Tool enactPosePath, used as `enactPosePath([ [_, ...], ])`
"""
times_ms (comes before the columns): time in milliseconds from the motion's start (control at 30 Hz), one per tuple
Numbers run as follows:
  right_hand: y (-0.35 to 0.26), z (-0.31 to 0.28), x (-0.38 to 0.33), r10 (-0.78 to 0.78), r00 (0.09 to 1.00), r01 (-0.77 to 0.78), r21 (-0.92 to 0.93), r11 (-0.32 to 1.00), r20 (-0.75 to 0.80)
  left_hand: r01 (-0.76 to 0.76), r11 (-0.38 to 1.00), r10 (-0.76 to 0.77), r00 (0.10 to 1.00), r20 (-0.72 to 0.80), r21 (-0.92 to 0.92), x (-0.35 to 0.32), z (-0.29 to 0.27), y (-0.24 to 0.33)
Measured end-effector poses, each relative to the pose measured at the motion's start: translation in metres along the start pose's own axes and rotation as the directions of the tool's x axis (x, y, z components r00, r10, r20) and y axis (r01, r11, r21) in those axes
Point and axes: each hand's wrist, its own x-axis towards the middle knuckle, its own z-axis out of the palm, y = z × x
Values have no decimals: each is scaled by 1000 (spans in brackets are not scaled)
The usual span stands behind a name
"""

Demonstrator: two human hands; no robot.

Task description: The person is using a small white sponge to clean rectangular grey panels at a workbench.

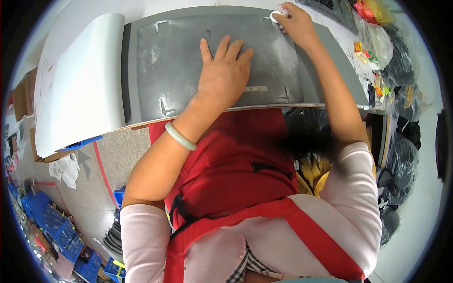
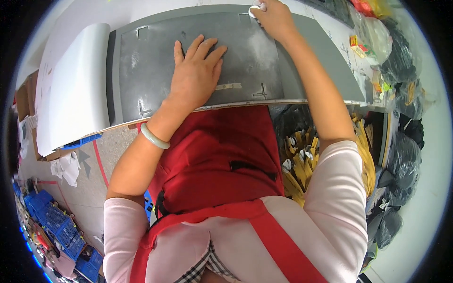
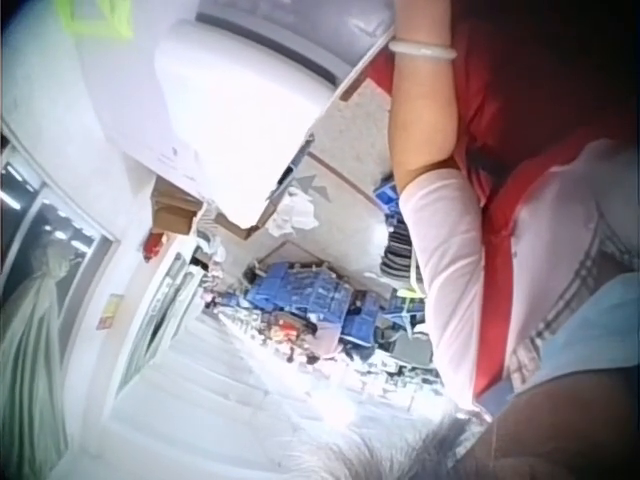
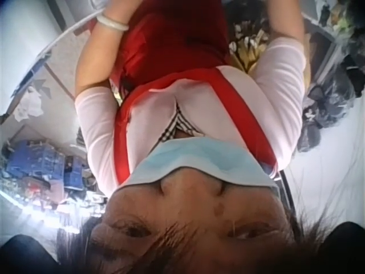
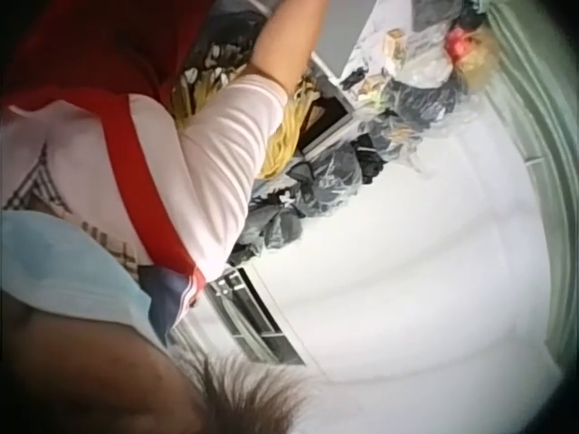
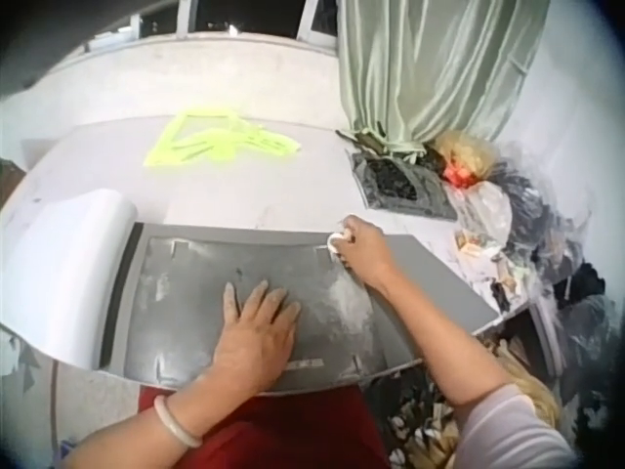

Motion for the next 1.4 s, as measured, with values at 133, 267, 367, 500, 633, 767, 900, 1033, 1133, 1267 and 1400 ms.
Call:
enactPosePath([
  [133,6,4,11,-247,967,225,-262,938,-54,-9,1000,9,1000,3,22,1,0,1],
  [267,-6,-11,16,44,959,23,-233,972,279,8,1000,-8,1000,17,23,-1,1,0],
  [367,-20,-7,-1,-90,995,95,-192,977,37,1,997,-4,1000,29,73,-3,3,-2],
  [500,-21,-12,-4,-191,981,195,-267,944,42,-15,996,11,999,40,88,-2,3,-1],
  [633,-23,-8,-3,-256,950,308,-414,857,176,-14,996,13,1000,18,84,-3,4,-1],
  [767,-25,-3,2,-408,893,448,-486,751,192,-15,997,14,1000,5,71,-2,2,-1],
  [900,-15,-12,11,-479,847,519,-549,655,230,-15,997,16,1000,-11,75,-1,4,-2],
  [1033,-21,-24,9,-280,947,320,-503,803,157,-50,998,48,998,40,42,-2,6,-4],
  [1133,-41,-9,7,-236,963,266,-304,915,132,-49,998,47,998,45,30,-2,5,-4],
  [1267,-96,49,-1,-288,930,308,-58,950,230,-39,999,39,999,36,-6,-2,5,-3],
  [1400,-141,104,1,-598,769,608,31,794,228,-35,999,36,995,-94,18,-1,7,-2],
])
